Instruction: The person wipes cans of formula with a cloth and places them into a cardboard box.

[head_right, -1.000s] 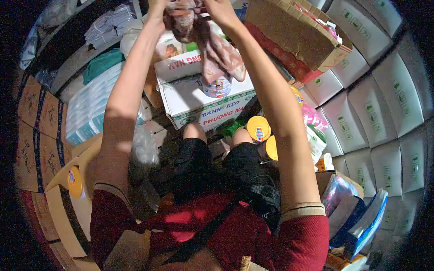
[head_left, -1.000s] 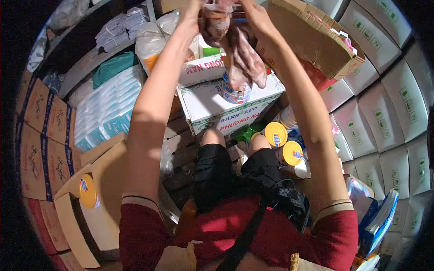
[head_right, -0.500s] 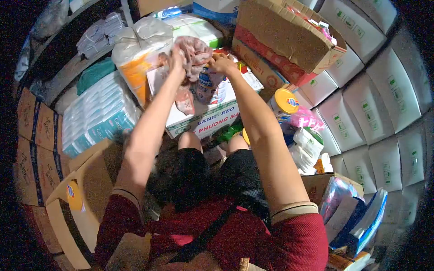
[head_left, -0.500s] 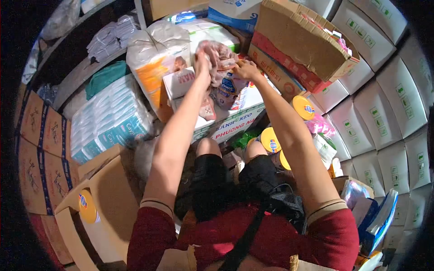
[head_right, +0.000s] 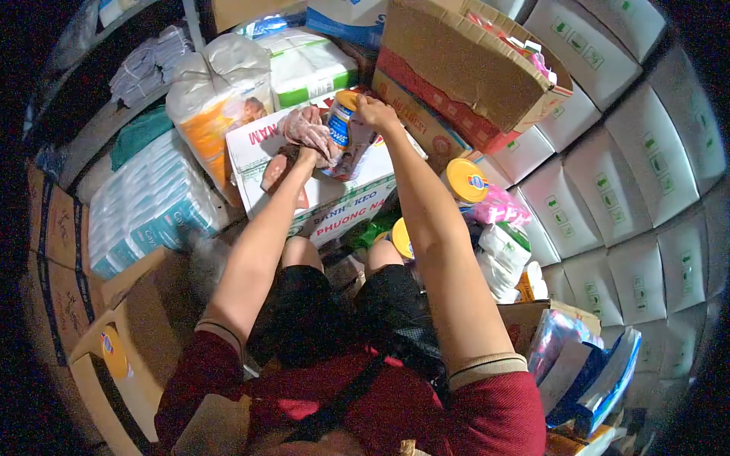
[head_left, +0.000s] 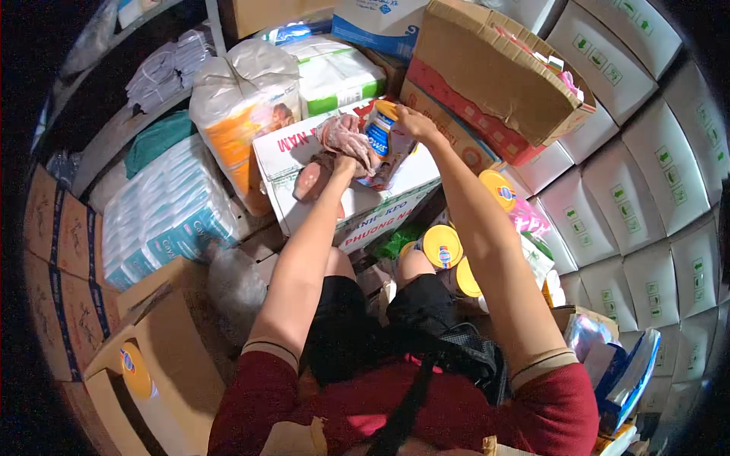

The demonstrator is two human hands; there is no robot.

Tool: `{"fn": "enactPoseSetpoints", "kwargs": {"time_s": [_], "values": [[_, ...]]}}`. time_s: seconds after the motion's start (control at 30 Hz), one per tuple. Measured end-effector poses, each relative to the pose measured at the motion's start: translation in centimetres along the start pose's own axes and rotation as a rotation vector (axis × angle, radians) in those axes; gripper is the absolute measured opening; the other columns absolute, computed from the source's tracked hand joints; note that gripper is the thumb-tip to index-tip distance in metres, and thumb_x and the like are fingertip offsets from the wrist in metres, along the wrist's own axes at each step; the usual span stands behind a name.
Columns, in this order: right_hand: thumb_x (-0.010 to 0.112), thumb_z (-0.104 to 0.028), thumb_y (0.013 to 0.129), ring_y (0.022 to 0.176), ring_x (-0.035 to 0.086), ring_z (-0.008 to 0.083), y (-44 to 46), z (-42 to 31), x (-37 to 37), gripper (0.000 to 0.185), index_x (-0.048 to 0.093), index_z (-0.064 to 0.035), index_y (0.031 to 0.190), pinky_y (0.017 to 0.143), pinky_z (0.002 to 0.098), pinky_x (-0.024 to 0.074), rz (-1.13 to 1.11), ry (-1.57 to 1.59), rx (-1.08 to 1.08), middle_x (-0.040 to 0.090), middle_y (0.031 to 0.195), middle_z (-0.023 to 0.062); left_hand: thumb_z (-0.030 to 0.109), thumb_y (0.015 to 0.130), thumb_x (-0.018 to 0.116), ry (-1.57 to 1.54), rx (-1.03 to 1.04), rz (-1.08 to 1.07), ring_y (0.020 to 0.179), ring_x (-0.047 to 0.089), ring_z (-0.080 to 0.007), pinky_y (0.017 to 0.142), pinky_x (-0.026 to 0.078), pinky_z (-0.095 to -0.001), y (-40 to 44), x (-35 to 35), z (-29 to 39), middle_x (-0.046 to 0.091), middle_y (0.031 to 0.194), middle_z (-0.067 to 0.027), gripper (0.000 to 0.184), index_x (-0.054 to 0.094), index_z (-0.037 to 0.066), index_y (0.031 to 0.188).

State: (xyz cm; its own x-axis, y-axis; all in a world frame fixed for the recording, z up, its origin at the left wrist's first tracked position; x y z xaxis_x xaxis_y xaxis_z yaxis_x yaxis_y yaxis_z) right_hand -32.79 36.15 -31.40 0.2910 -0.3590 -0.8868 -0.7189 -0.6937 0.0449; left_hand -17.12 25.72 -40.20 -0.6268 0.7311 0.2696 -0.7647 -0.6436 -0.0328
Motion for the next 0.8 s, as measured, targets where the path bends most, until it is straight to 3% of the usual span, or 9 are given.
{"fn": "enactPoseSetpoints", "kwargs": {"time_s": [0.17,0.3,0.37,0.47,0.57,0.6,0.63,0.73,0.8], "values": [[0.015,-0.042,0.088,0.111,0.046,0.0378,-1.0,-1.0,-1.4,0.05,0.04,-0.0137,0.121,0.093,0.0427,0.0359,-0.05,-0.019,0.082,0.046,0.121,0.0231,0.042,0.081,0.044,0.714,0.417,0.165,0.119,0.029,-0.0348,0.097,0.025,-0.0466,-0.5,4.0,2.0,0.03,0.131,-0.0168,0.062,0.033,0.005,0.129],[0.045,-0.049,0.078,0.104,0.05,0.0398,-0.4,1.8,-1.5,0.055,0.039,-0.012,0.118,0.088,0.0444,0.0397,-0.005,-0.112,-0.131,0.053,0.109,0.0271,0.042,0.078,0.046,1.127,0.709,0.345,0.123,0.023,-0.0383,0.101,0.02,-0.0503,-3.6,9.1,2.2,0.026,0.134,-0.0187,0.066,0.031,0.004,0.13],[0.018,-0.042,0.086,0.114,0.042,0.0387,-1.1,1.5,-1.7,0.057,0.045,-0.0036,0.118,0.096,0.0436,0.0325,-0.043,0.004,0.065,0.045,0.121,0.0248,0.036,0.078,0.046,1.164,0.812,0.362,0.124,0.02,-0.04,0.102,0.018,-0.0511,-3.7,9.7,1.7,0.024,0.134,-0.0189,0.064,0.031,0.003,0.13],[0.014,-0.041,0.085,0.115,0.041,0.0392,-2.1,2.7,-1.8,0.058,0.044,-0.0045,0.12,0.096,0.0439,0.0317,0.034,0.044,0.09,0.044,0.122,0.0247,0.023,0.078,0.045,0.977,0.965,0.24,0.123,0.022,-0.0383,0.101,0.018,-0.0501,-5.1,8.3,2.3,0.025,0.132,-0.0181,0.055,0.033,0.0,0.127],[0.015,-0.037,0.085,0.112,0.043,0.0408,-2.8,3.7,-0.9,0.054,0.047,-0.0045,0.114,0.095,0.044,0.0332,0.202,0.07,-0.003,0.044,0.122,0.0252,0.017,0.078,0.042,1.12,0.845,0.245,0.122,0.024,-0.0368,0.1,0.02,-0.0493,-5.6,7.1,2.0,0.027,0.132,-0.0186,0.053,0.034,-0.002,0.126],[0.016,-0.036,0.086,0.109,0.045,0.041,-4.0,2.3,-1.4,0.052,0.048,-0.0037,0.112,0.093,0.0447,0.0345,0.207,-0.032,-0.051,0.046,0.12,0.0257,0.005,0.069,0.044,1.067,0.811,0.189,0.124,0.019,-0.0405,0.101,0.014,-0.0518,-5.4,6.7,1.6,0.022,0.133,-0.0209,0.064,0.023,-0.009,0.128],[0.019,-0.036,0.086,0.108,0.046,0.0419,-4.7,1.2,-2.0,0.049,0.048,-0.0045,0.11,0.093,0.0466,0.0339,0.153,0.094,0.071,0.047,0.117,0.0272,0.007,0.07,0.045,1.068,0.763,0.191,0.125,0.017,-0.0411,0.102,0.012,-0.0523,-5.4,6.1,1.2,0.02,0.134,-0.0215,0.064,0.022,-0.01,0.127],[0.02,-0.036,0.086,0.11,0.044,0.0411,-4.4,-1.0,-1.3,0.047,0.049,-0.0074,0.11,0.094,0.0507,0.0301,0.175,-0.018,0.019,0.051,0.114,0.0252,0.009,0.076,0.04,1.04,0.575,0.209,0.128,0.01,-0.0419,0.105,0.005,-0.0502,-3.7,3.8,-2.2,0.013,0.139,-0.0223,0.062,0.017,-0.009,0.13],[0.022,-0.035,0.086,0.114,0.042,0.0392,-5.2,-3.7,-1.2,0.045,0.05,-0.009,0.111,0.097,0.0535,0.0246,0.106,-0.325,-0.058,0.051,0.116,0.0226,0.015,0.081,0.038,0.992,0.714,0.278,0.127,0.016,-0.0385,0.104,0.011,-0.0474,-4.2,1.8,-1.9,0.022,0.136,-0.0207,0.056,0.022,-0.005,0.131]]}}
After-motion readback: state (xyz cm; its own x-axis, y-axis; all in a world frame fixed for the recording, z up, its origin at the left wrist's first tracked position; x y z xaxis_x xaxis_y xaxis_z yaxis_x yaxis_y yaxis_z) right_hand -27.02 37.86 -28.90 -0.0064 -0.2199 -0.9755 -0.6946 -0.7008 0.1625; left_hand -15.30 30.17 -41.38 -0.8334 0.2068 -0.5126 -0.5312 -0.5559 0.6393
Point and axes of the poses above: each hand's wrist, its own y-axis towards the middle knuckle, its own x-axis out of the palm, z = x × y, the point moved 3 cm from there along y, towards the middle knuckle
